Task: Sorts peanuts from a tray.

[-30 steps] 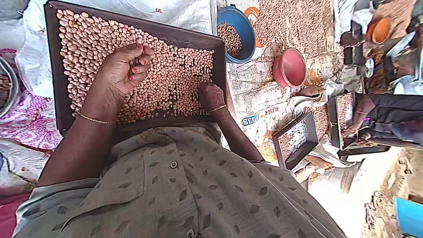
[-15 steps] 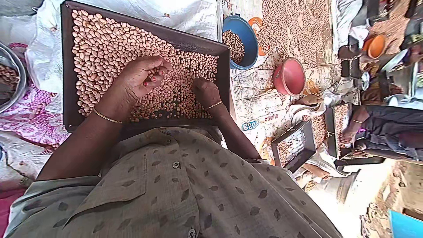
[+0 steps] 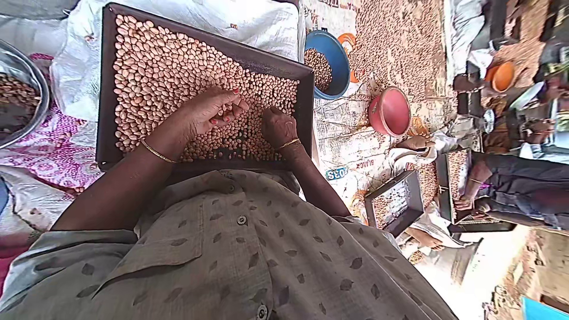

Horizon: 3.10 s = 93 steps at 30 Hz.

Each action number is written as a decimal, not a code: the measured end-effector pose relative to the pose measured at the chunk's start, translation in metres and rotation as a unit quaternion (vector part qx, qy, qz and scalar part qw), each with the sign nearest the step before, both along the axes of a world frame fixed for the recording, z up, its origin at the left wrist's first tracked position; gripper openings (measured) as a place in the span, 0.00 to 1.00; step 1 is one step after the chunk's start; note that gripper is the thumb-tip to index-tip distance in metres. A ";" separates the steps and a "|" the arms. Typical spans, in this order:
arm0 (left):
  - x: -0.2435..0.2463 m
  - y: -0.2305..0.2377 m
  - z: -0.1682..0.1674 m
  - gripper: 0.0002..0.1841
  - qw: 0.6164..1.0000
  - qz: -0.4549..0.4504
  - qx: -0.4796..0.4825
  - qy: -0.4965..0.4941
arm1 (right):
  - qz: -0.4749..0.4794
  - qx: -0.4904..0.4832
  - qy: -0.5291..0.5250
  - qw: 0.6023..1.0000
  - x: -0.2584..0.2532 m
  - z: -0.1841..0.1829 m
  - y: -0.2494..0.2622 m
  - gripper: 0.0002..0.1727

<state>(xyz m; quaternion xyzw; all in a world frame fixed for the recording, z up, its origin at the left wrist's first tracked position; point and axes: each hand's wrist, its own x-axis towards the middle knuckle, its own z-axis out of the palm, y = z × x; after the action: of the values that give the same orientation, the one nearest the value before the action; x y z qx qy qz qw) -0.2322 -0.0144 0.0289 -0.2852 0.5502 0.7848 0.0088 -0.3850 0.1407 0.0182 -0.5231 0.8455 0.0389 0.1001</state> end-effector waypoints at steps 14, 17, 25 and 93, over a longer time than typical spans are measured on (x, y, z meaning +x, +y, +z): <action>0.002 0.001 -0.001 0.26 1.000 0.009 -0.012 0.011 | -0.023 -0.069 -0.081 0.994 0.005 0.011 0.014 0.10; 0.002 0.005 -0.004 0.29 1.000 -0.022 0.015 -0.003 | 0.065 -0.255 -0.244 0.933 -0.009 0.029 0.009 0.10; 0.005 -0.008 -0.001 0.16 0.989 0.108 0.090 0.055 | 0.017 -0.083 -0.086 0.993 -0.032 -0.006 -0.030 0.12; 0.012 -0.023 -0.004 0.19 0.973 0.156 0.080 0.147 | 0.037 -0.156 -0.032 0.987 -0.033 -0.022 0.014 0.15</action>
<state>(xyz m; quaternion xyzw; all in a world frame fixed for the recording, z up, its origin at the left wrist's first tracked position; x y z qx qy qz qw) -0.2201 -0.0372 0.0250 -0.2471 0.4296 0.8513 -0.1721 -0.4179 0.1551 -0.0041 -0.5642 0.8176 -0.1063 0.0434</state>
